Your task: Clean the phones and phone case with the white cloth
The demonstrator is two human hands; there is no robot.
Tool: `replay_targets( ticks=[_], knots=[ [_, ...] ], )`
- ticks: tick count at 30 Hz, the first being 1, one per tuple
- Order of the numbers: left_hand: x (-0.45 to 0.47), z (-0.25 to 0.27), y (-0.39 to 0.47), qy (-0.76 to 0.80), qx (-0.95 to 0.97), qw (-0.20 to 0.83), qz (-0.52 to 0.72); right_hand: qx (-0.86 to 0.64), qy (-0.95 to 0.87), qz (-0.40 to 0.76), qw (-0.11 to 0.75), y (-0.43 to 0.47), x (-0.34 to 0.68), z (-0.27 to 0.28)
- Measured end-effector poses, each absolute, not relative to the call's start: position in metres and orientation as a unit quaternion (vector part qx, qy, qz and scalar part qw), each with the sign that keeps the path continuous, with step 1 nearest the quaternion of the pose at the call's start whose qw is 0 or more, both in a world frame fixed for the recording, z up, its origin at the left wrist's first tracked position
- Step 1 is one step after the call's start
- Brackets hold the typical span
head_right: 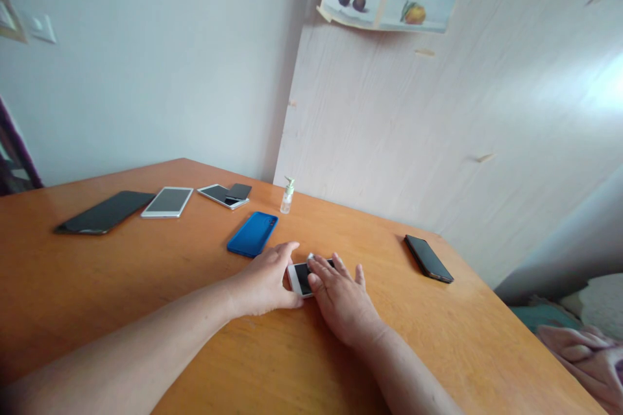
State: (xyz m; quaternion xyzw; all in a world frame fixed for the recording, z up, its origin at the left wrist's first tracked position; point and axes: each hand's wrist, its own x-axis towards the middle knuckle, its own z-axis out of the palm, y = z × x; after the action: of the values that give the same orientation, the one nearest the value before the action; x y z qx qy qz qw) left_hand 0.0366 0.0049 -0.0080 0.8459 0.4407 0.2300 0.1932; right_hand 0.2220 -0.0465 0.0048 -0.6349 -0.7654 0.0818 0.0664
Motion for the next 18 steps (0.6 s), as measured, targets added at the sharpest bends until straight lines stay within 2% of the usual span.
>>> replay_targets(
  ticks=[3, 9, 14, 18],
  knots=[
    [0.037, -0.007, 0.005, 0.444, 0.845, 0.196, 0.224, -0.673, -0.736, 0.052, 0.06, -0.044, 0.23, 0.0],
    [0.036, -0.007, 0.005, 0.434, 0.849, 0.188, 0.235, -0.551, -0.825, 0.108, 0.061, -0.055, 0.215, 0.008],
    [0.035, -0.004, 0.004, 0.438, 0.85, 0.192, 0.22, -0.681, -0.729, 0.056, 0.041, -0.042, 0.239, 0.003],
    [0.036, -0.005, 0.005, 0.435, 0.851, 0.191, 0.223, -0.644, -0.762, 0.061, 0.036, -0.054, 0.233, 0.008]
  ],
)
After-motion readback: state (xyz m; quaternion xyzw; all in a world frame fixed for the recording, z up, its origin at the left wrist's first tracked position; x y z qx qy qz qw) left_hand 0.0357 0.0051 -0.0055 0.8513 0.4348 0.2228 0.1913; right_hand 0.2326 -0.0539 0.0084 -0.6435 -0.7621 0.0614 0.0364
